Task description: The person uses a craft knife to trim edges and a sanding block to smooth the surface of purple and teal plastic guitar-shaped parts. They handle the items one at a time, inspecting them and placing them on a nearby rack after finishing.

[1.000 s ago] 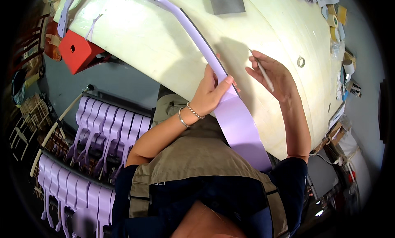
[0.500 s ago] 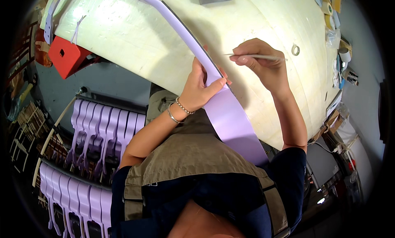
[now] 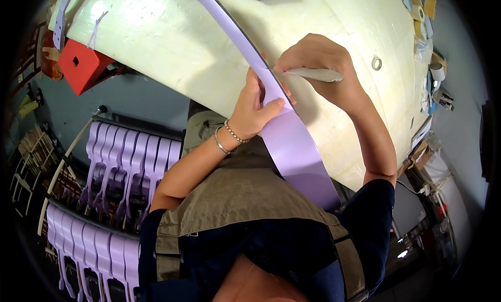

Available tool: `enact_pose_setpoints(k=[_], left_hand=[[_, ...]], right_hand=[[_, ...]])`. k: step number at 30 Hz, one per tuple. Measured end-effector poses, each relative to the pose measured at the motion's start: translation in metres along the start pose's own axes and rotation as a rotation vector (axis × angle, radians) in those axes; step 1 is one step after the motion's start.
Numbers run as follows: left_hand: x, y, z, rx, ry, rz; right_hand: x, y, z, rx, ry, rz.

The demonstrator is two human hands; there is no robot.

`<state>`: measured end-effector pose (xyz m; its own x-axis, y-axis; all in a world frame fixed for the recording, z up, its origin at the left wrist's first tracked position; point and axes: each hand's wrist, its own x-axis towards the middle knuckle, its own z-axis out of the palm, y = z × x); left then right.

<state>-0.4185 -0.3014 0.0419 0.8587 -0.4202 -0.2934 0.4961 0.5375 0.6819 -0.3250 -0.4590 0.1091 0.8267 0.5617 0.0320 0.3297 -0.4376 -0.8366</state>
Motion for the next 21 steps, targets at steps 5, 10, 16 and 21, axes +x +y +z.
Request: enact_pose_setpoints(k=[5, 10, 16, 21], left_hand=[[0.000, -0.003, -0.003, -0.087, 0.013, -0.068], [0.000, -0.001, -0.001, -0.095, 0.034, -0.092], [0.000, -0.005, -0.006, 0.029, 0.058, -0.088], [-0.001, -0.002, -0.005, -0.014, 0.024, -0.110]], right_hand=[[-0.002, -0.004, -0.005, -0.024, -0.032, 0.048], [-0.006, -0.005, -0.002, -0.030, -0.030, 0.055], [-0.025, -0.012, -0.011, -0.076, -0.130, 0.070], [-0.019, -0.013, -0.008, -0.059, -0.084, 0.084]])
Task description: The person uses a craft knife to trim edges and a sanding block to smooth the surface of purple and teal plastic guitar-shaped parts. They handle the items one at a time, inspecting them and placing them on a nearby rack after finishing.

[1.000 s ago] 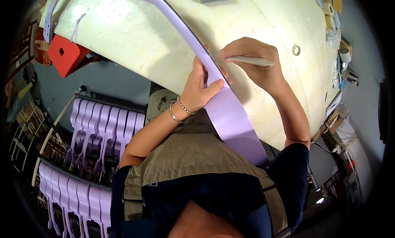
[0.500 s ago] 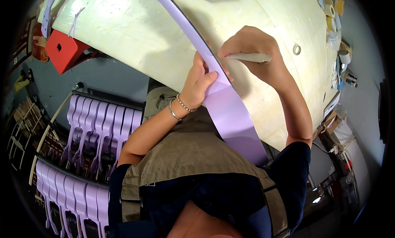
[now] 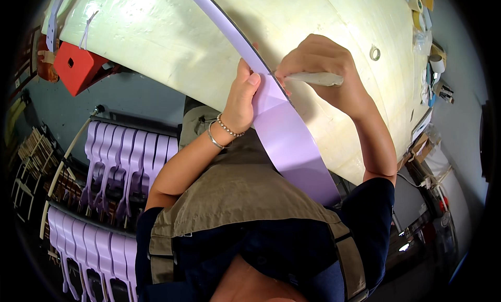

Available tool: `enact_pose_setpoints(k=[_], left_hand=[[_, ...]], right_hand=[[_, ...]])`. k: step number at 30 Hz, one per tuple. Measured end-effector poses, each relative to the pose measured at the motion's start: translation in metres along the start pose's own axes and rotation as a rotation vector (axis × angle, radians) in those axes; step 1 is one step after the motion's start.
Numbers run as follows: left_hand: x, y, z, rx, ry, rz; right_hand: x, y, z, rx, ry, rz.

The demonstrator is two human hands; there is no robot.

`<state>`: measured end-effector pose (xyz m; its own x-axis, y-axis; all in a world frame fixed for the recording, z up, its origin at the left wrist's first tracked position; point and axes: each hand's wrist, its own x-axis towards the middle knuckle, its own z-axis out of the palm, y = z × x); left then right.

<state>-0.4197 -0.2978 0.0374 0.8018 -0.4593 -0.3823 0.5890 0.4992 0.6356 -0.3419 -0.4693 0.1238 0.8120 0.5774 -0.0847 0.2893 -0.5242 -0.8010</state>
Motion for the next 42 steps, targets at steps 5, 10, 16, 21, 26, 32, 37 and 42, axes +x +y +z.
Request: enact_pose_setpoints(k=[5, 10, 16, 21, 26, 32, 37, 42], left_hand=[[0.001, 0.000, -0.002, 0.140, 0.034, 0.057], [0.000, 0.002, 0.000, 0.155, 0.039, 0.045], [0.001, 0.005, 0.003, 0.112, 0.042, 0.034], [0.001, 0.003, -0.002, 0.183, 0.059, 0.020], [0.001, 0.006, 0.003, 0.065, 0.051, 0.027], [0.001, 0.008, 0.005, 0.139, 0.019, 0.037], [0.001, 0.004, 0.004, -0.058, -0.025, 0.059], [-0.001, 0.005, 0.004, 0.158, -0.042, 0.071]], right_hand=[[-0.020, -0.002, -0.006, 0.022, -0.063, 0.020], [-0.016, -0.003, -0.002, 0.021, -0.021, 0.035], [-0.030, -0.005, -0.009, 0.046, -0.098, 0.049], [-0.028, -0.004, -0.004, 0.037, -0.040, 0.048], [-0.032, -0.006, -0.008, 0.060, -0.091, 0.054], [-0.008, -0.001, 0.000, 0.344, 0.139, 0.201], [0.011, 0.020, -0.015, 0.581, 0.154, 0.203], [0.061, 0.025, -0.006, 0.553, 0.302, 0.180]])
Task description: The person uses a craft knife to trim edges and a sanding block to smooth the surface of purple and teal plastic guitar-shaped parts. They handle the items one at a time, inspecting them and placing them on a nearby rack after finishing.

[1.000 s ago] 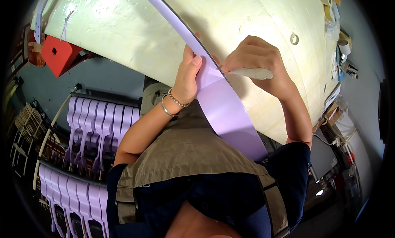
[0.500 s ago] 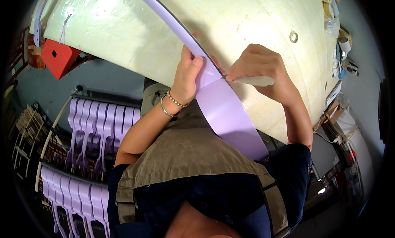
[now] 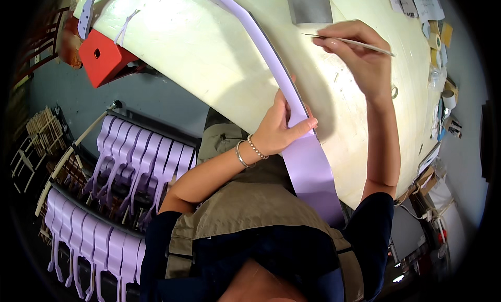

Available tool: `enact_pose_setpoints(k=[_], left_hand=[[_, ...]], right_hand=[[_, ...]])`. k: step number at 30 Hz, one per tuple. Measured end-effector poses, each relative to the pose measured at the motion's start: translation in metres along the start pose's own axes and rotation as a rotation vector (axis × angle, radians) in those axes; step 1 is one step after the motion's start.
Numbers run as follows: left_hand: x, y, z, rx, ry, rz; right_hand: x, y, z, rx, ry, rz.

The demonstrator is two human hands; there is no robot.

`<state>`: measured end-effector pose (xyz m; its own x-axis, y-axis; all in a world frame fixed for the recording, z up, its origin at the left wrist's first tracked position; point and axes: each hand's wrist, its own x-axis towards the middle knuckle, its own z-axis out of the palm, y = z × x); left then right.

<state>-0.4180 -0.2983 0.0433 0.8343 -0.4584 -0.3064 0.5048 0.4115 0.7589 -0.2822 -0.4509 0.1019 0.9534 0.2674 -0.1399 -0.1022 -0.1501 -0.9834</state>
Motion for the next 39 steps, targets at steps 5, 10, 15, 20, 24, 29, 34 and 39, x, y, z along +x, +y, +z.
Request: enact_pose_setpoints(k=[5, 10, 15, 20, 24, 29, 34, 39], left_hand=[[-0.001, -0.003, -0.001, -0.024, -0.011, 0.006], [-0.002, -0.005, -0.002, 0.028, -0.017, 0.014], [-0.004, -0.013, -0.004, 0.066, 0.005, -0.032], [-0.004, -0.010, -0.002, -0.017, 0.033, -0.026], [-0.004, -0.011, -0.001, -0.068, 0.036, -0.041], [-0.003, -0.010, 0.000, -0.077, 0.043, -0.039], [-0.003, -0.010, -0.001, -0.053, 0.042, -0.048], [-0.001, -0.009, -0.001, -0.037, 0.038, -0.037]], right_hand=[[0.039, 0.001, 0.039, -0.148, -0.058, -0.135], [0.060, 0.003, 0.047, -0.193, -0.168, -0.149], [0.066, 0.006, 0.050, -0.163, -0.207, -0.125], [0.068, 0.004, 0.051, -0.198, -0.250, -0.101], [0.069, 0.007, 0.047, -0.147, -0.273, -0.135], [0.072, 0.010, 0.049, -0.228, -0.234, -0.177], [0.073, 0.010, 0.044, -0.283, -0.296, -0.169], [0.064, -0.001, 0.043, -0.256, -0.320, -0.159]])
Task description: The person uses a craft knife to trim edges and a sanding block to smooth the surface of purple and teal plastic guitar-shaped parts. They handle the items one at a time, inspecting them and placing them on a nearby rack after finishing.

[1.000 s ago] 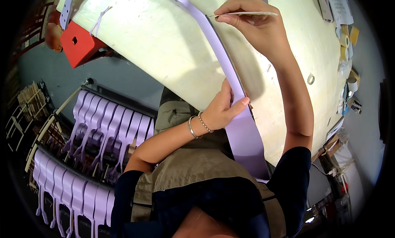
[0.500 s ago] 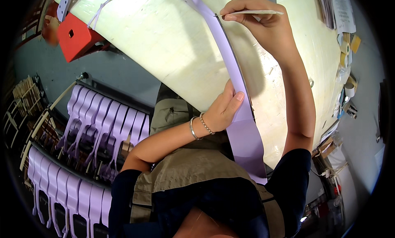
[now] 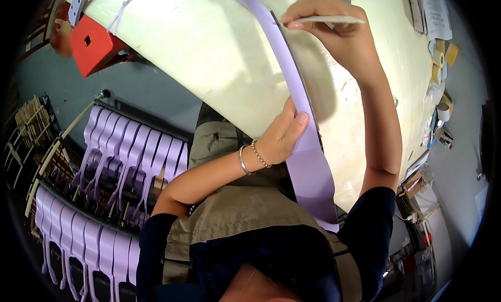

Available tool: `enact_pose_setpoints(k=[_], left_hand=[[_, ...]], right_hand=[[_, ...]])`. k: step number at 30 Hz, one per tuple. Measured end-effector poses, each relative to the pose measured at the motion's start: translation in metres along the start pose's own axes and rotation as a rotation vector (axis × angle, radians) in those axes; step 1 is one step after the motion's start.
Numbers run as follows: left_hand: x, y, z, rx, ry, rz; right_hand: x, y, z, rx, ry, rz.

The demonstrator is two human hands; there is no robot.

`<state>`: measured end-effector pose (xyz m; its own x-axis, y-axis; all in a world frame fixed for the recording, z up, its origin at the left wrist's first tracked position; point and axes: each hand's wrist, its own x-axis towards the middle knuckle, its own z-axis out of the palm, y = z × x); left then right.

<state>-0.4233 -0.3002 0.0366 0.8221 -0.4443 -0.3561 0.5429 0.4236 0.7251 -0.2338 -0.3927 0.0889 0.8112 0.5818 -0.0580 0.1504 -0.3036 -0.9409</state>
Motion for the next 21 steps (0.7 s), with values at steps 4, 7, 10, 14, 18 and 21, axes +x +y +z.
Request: enact_pose_setpoints(k=[4, 7, 10, 14, 18, 21], left_hand=[[-0.001, -0.002, 0.000, 0.008, -0.003, -0.014], [-0.001, 0.000, 0.000, 0.007, -0.001, -0.018], [-0.002, 0.001, 0.000, 0.017, -0.008, -0.020], [0.000, 0.000, 0.000, 0.035, -0.001, -0.006], [-0.001, 0.002, 0.000, 0.018, -0.008, 0.011], [-0.001, 0.001, 0.000, 0.009, -0.016, 0.034]], right_hand=[[-0.008, 0.006, -0.004, 0.073, -0.026, -0.032], [-0.005, 0.004, -0.001, 0.090, 0.002, 0.037], [-0.008, 0.002, -0.004, 0.023, -0.036, 0.010], [-0.035, -0.001, -0.008, 0.009, -0.095, 0.000], [-0.047, -0.004, -0.008, 0.047, -0.077, 0.031], [-0.036, -0.004, -0.003, -0.044, -0.020, -0.003]])
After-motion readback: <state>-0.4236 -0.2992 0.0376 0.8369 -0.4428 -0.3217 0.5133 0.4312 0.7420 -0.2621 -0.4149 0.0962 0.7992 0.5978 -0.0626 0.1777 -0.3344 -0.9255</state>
